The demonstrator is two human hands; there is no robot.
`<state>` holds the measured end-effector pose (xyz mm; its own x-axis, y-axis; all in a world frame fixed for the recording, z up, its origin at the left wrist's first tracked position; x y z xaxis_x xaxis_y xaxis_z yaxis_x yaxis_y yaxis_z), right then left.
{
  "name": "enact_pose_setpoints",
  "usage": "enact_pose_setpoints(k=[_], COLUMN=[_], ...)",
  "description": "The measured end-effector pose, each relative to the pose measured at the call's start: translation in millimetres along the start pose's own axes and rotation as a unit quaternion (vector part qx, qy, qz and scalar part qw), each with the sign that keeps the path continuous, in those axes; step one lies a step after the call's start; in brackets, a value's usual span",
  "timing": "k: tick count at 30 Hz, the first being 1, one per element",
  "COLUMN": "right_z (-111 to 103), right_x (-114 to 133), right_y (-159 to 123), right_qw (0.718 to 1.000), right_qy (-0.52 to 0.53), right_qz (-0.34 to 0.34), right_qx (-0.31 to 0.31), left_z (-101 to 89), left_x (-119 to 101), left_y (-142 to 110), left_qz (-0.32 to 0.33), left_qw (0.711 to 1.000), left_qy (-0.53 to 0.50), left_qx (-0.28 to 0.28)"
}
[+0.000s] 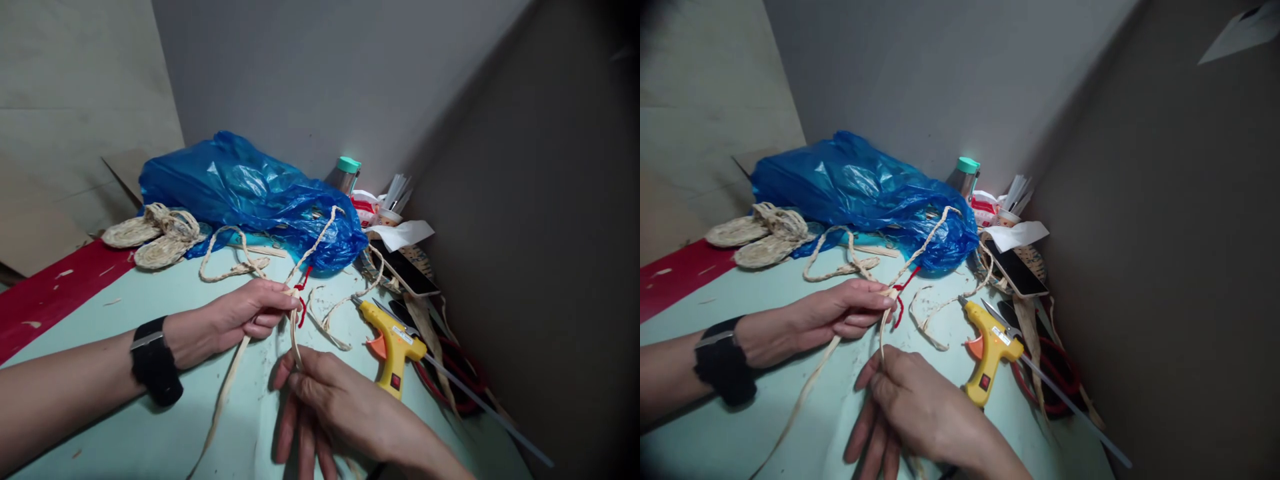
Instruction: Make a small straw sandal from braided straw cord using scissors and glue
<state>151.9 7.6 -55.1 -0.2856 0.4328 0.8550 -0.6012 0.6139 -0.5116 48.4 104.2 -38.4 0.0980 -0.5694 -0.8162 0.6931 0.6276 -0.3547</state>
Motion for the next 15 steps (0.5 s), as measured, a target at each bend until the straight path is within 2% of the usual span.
enact_pose_setpoints(k=[2,4,7,11,15], right_z=[-3.2,-13.4,-29.3,-40.6,-44.6], right_x=[7.0,18.2,28.4,25.4,23.1], right_y=[-2.5,-4.9,-4.8,2.2,3.1], right_qw=[1.0,0.992,0.964,0.947,0.933], right_qy=[-0.001,-0.044,-0.103,-0.098,-0.142], right_qz=[-0.018,-0.067,-0.12,-0.122,-0.096], right_qx=[-0.018,-0.095,-0.214,-0.279,-0.316], left_z=[-0.1,0.4,1.5,1.5,0.7], left_x=[1.2,3.1,5.1,6.8,11.2], left_y=[-0.2,-0.1,0.6,1.7,2.6], left_qz=[0.0,0.0,0.007,0.019,0.016], left_qw=[1.0,1.0,1.0,0.999,0.998], left_qy=[0.001,0.007,0.021,0.04,0.057], left_qx=[-0.005,-0.006,-0.009,-0.022,-0.035])
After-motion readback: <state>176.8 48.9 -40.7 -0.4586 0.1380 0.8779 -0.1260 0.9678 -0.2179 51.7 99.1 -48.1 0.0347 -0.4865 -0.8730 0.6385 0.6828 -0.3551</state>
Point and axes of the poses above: each hand's wrist, its own y-axis towards the middle knuckle, its own z-axis out of the palm, x = y × z, the point moved 5 cm from there along y, towards the middle knuckle, and after that the axes turned 6 degrees about -y, right-handed, at the moved point
